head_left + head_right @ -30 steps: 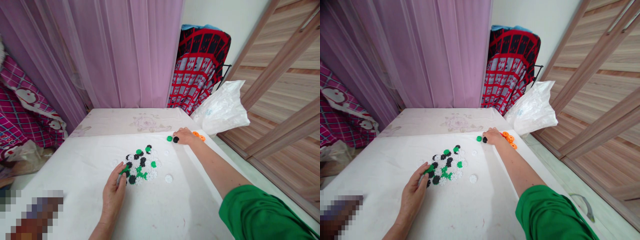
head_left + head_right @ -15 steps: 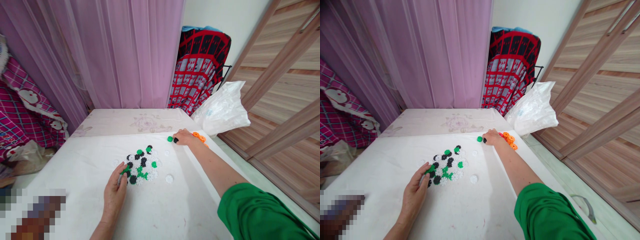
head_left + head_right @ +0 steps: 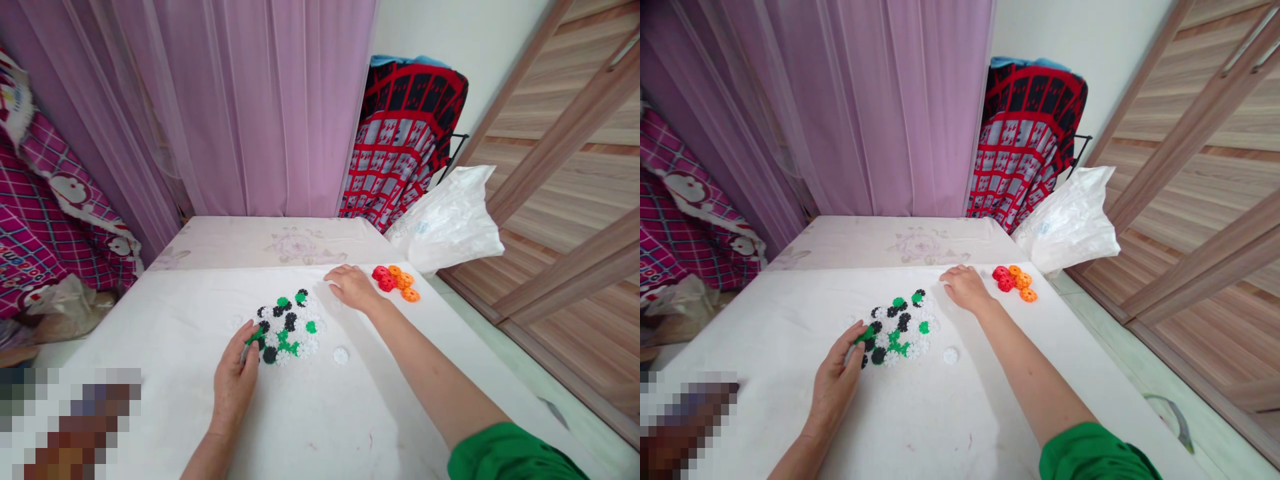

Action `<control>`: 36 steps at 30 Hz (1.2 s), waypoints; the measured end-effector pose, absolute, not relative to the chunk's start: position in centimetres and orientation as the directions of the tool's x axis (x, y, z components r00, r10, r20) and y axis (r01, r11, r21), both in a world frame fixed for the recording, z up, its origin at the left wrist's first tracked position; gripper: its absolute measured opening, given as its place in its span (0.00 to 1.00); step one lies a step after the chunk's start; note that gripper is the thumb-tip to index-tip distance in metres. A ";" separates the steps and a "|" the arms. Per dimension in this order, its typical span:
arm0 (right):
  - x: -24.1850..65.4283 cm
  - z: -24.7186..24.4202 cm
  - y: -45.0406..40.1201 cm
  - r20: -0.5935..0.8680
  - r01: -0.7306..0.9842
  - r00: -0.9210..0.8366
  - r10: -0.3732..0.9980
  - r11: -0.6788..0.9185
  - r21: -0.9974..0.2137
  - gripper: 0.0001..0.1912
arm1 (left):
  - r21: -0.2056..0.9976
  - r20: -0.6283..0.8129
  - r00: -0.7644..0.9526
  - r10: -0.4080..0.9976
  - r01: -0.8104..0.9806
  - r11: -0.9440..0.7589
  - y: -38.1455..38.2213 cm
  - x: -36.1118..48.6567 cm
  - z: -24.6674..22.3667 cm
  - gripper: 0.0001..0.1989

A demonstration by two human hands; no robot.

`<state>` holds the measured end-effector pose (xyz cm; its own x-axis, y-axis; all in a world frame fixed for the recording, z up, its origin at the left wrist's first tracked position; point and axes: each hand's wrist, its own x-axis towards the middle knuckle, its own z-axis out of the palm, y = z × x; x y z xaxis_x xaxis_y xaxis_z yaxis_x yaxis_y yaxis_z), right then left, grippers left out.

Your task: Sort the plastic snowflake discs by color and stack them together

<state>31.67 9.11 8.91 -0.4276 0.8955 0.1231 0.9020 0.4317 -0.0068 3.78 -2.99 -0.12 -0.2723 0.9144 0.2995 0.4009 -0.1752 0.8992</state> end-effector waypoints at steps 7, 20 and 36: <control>26.6 5.6 7.6 0.050 0.792 -0.604 0.795 0.607 -0.074 0.17 | 0.879 0.350 -0.265 0.898 0.425 -0.217 -2.8 3.6 -0.3 0.16; 29.9 4.8 7.0 0.161 0.865 -0.430 0.888 0.457 -0.209 0.14 | 0.885 0.338 -0.269 0.902 0.418 -0.207 -2.7 3.8 -0.2 0.16; 26.3 4.4 12.0 0.029 0.857 -0.341 0.940 0.323 -0.400 0.15 | 0.883 0.330 -0.262 0.907 0.425 -0.198 -2.9 3.7 -0.1 0.16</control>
